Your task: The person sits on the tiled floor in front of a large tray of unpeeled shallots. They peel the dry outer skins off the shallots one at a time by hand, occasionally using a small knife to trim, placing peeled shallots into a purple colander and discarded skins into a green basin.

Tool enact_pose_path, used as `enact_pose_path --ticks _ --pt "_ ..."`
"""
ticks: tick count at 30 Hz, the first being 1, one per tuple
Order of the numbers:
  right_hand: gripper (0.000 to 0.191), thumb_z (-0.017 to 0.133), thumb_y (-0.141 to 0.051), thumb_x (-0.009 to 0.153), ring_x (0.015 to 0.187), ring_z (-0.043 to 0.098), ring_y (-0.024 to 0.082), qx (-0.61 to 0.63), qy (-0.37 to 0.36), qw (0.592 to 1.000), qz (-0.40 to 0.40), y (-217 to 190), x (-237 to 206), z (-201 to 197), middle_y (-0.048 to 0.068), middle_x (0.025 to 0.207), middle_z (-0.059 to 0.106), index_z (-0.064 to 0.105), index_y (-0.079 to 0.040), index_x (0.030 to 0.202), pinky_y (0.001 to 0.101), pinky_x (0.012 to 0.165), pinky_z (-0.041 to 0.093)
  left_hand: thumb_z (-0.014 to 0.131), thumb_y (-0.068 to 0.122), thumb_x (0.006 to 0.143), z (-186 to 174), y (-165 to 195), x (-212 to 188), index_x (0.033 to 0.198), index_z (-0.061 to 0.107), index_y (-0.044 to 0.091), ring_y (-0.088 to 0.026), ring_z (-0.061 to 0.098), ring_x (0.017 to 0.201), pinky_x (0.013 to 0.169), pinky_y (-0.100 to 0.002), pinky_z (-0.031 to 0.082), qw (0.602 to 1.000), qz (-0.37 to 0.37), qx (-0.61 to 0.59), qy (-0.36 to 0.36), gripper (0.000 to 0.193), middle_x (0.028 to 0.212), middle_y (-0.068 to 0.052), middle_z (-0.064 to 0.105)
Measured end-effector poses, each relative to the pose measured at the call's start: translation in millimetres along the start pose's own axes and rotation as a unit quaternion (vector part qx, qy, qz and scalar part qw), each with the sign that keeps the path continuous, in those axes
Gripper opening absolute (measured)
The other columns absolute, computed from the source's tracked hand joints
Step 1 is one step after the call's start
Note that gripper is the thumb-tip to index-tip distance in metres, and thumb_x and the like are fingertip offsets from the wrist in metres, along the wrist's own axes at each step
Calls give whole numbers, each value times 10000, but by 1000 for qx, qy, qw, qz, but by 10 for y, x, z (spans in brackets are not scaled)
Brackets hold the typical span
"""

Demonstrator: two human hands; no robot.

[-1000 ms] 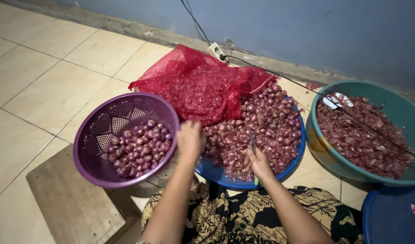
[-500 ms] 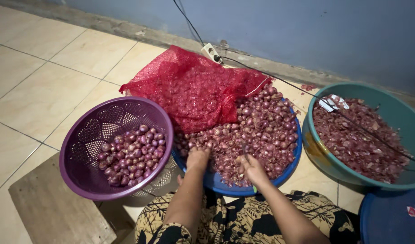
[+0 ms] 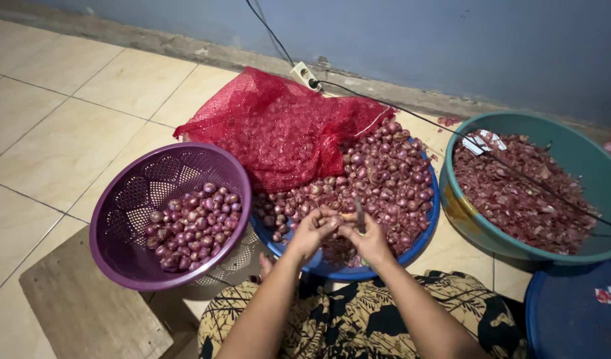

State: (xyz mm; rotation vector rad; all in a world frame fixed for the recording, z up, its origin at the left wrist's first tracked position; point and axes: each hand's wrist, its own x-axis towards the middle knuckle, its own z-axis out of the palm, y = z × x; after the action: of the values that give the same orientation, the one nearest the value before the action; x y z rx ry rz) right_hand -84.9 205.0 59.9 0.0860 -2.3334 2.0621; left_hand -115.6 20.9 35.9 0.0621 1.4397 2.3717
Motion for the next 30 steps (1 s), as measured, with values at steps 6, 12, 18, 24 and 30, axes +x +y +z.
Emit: enact_pose_path --ticks 6,12,18,24,30 --pt "234 653 -174 1000 700 576 77 99 14 995 16 179 32 -99 11 875 662 623 -38 1187 230 615 467 642 55 944 253 -87 -136 1263 609 20 -199 715 977 886 -329 601 996 -26 -87 16 322 1085 -91 718" --pt "392 477 -226 1028 552 446 64 55 -121 990 55 -128 -128 -190 -17 730 550 427 -134 1406 220 476 360 687 41 957 171 -136 -62 1262 615 -2 -165 702 904 834 -294 583 996 40 -62 41 316 1045 -84 717" --pt "333 459 -261 1053 561 461 69 25 -146 984 96 -220 -123 -143 -31 715 532 478 -122 1355 224 478 369 683 43 960 33 -105 -70 1249 628 5 -144 694 860 757 -254 559 998 43 -42 26 297 1023 -75 716" --pt "349 416 -277 1056 525 427 91 31 -127 983 128 -203 -134 -176 -21 674 533 490 -150 1372 228 458 339 660 28 958 89 -38 -109 1237 619 11 -160 703 861 761 -267 572 997 33 -69 22 282 1029 -84 717" --pt "384 447 -245 1075 625 513 76 -1 -137 989 52 -89 -134 -145 -33 711 520 454 -94 1429 216 555 446 643 32 969 75 -44 -104 1239 622 20 -157 694 880 787 -280 585 997 21 -65 23 271 1034 -85 715"
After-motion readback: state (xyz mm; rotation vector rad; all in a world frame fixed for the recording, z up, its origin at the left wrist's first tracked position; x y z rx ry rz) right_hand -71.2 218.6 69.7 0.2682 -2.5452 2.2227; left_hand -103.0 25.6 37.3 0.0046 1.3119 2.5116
